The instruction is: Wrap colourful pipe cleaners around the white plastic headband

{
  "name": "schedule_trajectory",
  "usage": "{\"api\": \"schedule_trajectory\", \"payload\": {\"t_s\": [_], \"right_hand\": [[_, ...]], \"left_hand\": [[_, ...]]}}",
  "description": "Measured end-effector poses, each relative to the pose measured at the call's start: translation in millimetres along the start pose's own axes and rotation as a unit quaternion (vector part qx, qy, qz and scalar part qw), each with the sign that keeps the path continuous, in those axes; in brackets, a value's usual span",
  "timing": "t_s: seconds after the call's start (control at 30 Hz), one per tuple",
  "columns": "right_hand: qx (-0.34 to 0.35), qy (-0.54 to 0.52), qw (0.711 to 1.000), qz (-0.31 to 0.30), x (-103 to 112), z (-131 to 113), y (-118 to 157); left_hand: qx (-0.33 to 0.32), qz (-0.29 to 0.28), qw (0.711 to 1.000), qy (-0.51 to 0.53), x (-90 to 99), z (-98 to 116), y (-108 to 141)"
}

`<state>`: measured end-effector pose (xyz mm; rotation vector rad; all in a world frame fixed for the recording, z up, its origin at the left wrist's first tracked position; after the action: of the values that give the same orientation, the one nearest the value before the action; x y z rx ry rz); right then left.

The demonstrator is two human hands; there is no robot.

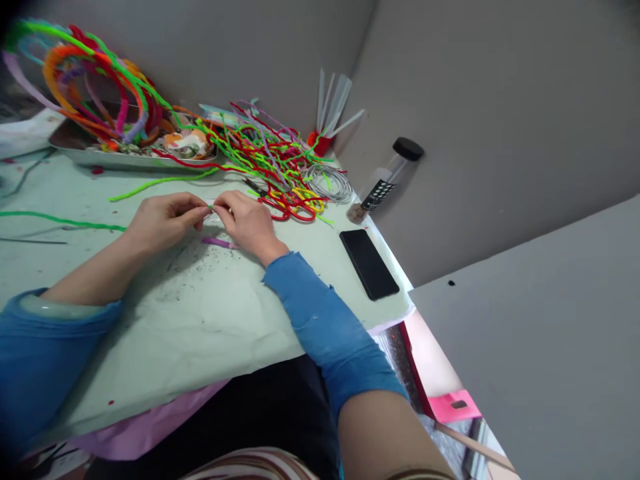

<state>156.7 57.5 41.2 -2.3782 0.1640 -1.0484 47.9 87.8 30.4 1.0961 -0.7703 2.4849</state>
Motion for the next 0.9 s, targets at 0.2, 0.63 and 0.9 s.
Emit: {"api": "schedule_trajectory", "payload": {"t_s": [0.2,0.63,0.9], "right_hand": [[0.008,-0.019,1.0,-0.012,-3,-1,1],[0.014,-0.024,0.999,-0.041,-1,0,0],[0.068,-0.049,0.984,-0.159,-8,-11,3]], "left_hand": [[-0.01,-0.014,0.999,-0.029,1.4,5,1],[-0.027,-0.065,0.996,0.048,-6.6,7,1],[-0.047,-0.157,0.981,0.099,-14.7,3,3]]}}
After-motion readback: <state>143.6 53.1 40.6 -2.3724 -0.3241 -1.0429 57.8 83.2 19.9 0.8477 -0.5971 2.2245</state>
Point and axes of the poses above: each hand's wrist, its own y-axis away from the middle knuckle, its own x-axis out of the back of the hand, z = x × y, the point moved 9 cm from there along -y, towards the middle knuckle, and after that the axes turned 10 degrees about -x, right-handed, at the moved point
